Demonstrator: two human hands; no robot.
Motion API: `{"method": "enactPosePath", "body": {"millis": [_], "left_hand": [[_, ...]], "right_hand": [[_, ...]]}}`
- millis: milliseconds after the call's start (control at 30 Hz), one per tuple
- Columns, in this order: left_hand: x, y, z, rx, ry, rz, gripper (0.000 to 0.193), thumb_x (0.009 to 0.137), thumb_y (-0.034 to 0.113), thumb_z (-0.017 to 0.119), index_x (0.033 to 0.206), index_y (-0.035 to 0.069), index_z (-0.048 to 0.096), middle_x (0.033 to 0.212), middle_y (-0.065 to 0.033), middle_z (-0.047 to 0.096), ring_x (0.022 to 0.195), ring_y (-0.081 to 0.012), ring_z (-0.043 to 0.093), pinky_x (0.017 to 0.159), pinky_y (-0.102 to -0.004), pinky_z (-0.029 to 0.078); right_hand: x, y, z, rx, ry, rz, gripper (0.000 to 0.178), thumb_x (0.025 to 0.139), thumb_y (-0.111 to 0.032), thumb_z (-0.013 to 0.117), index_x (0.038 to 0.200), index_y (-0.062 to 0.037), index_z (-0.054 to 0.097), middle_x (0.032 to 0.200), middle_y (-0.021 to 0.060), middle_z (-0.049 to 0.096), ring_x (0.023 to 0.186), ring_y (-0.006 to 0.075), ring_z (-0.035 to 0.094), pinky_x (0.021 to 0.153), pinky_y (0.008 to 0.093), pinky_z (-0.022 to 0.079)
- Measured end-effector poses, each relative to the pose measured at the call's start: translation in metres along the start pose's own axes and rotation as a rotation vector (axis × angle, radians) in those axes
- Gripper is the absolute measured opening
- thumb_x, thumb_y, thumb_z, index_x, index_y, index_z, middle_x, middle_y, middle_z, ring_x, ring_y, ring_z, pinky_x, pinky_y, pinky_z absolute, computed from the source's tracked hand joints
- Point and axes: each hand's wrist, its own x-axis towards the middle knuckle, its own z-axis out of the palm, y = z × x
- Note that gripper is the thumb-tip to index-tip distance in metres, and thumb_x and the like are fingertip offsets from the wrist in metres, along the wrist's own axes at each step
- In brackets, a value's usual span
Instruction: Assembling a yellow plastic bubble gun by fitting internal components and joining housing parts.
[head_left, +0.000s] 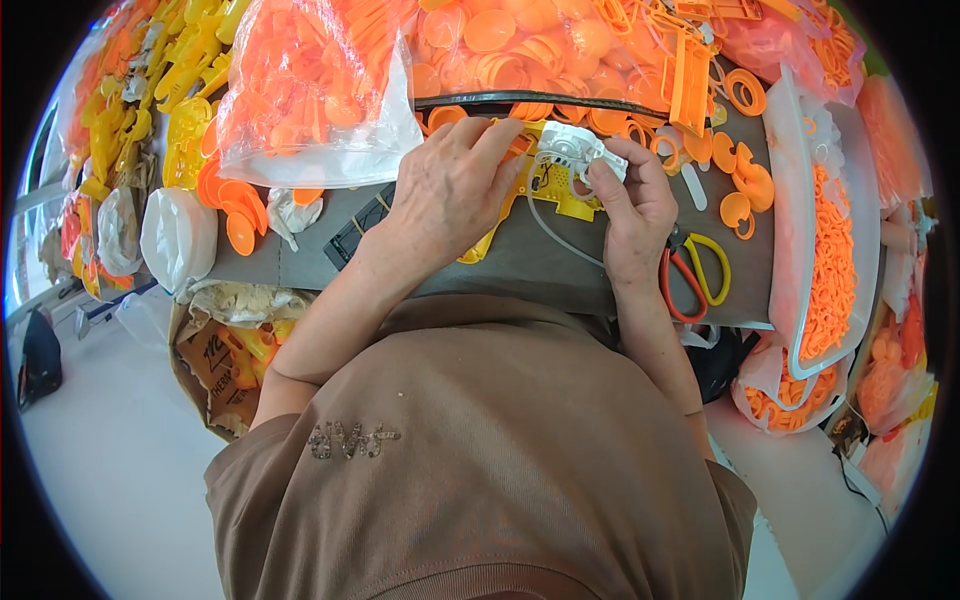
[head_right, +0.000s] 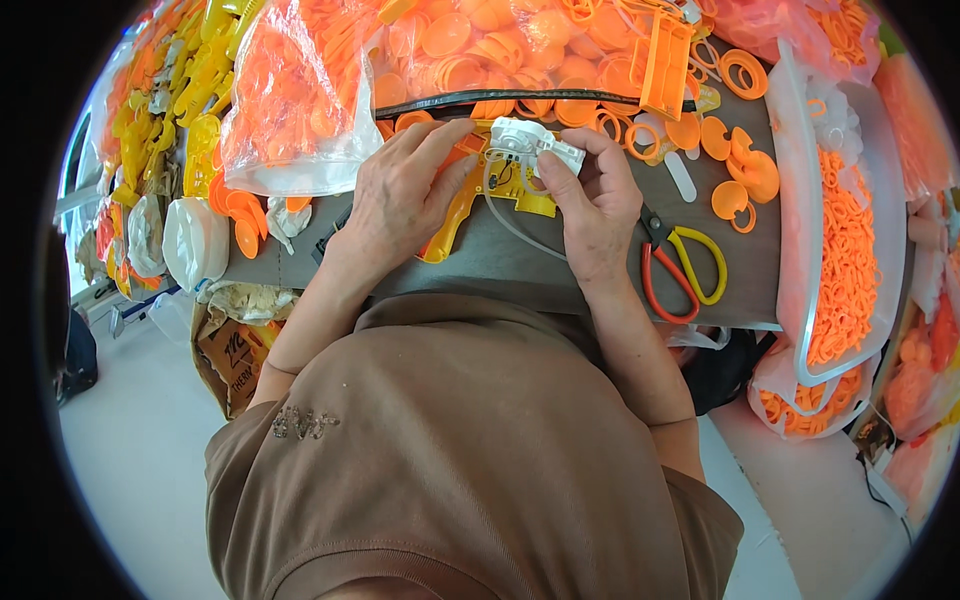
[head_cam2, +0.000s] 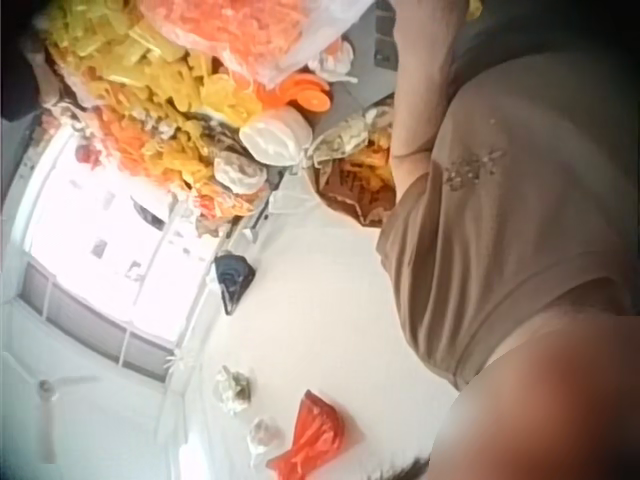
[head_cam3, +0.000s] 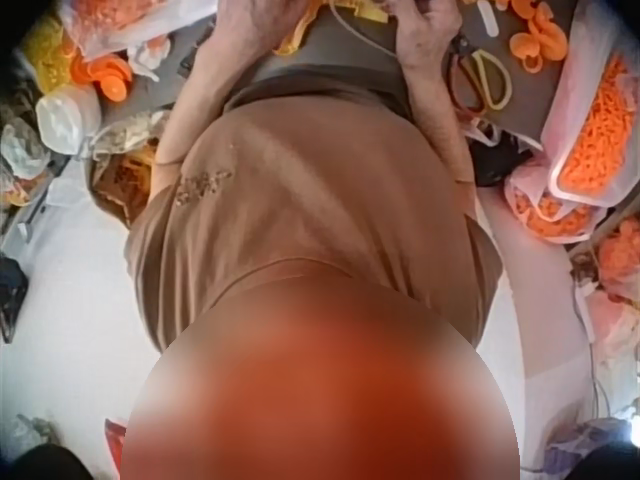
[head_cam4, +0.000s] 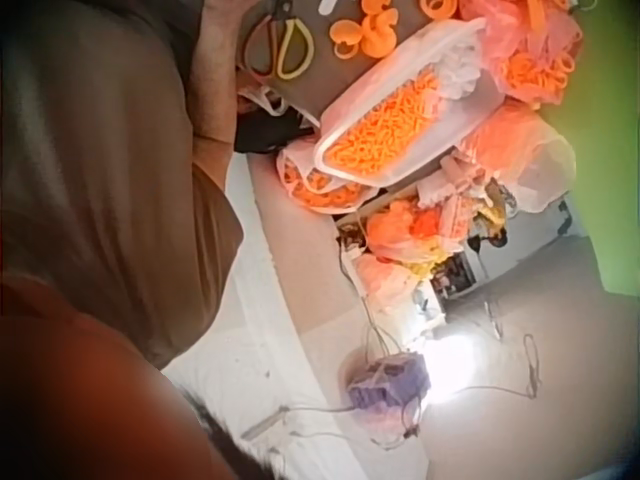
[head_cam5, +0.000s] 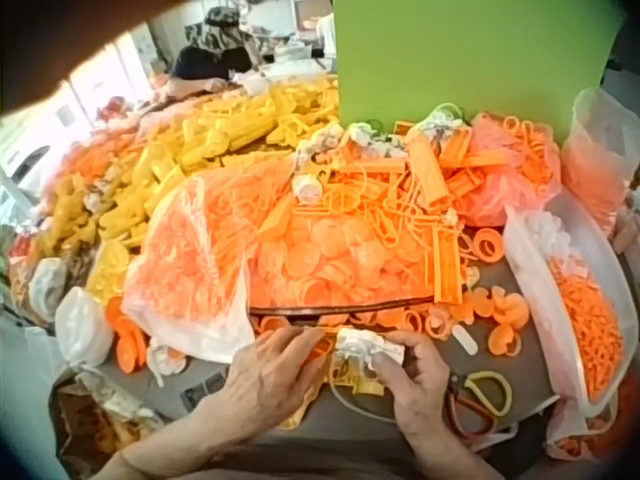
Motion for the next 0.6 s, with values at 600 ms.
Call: {"method": "enactPosePath", "body": {"millis": [600], "left_hand": [[-0.006, -0.015, 0.023, -0.102, 0.182, -0.007, 0.03, 0.077, 0.003, 0.065, 0.107, 0.005, 0.062, 0.081, -0.0115, 0.063, 0.066, -0.0258, 0.06, 0.059, -0.0329, 0.048]], "right_hand": [[0.004, 0.008, -0.013, 0.346, 0.048, 0.101, 0.025, 0.089, -0.008, 0.058, 0.112, 0.0021, 0.054, 0.099, 0.0109, 0.062, 0.086, 0.0164, 0.062, 0.073, 0.0301, 0.053]]}}
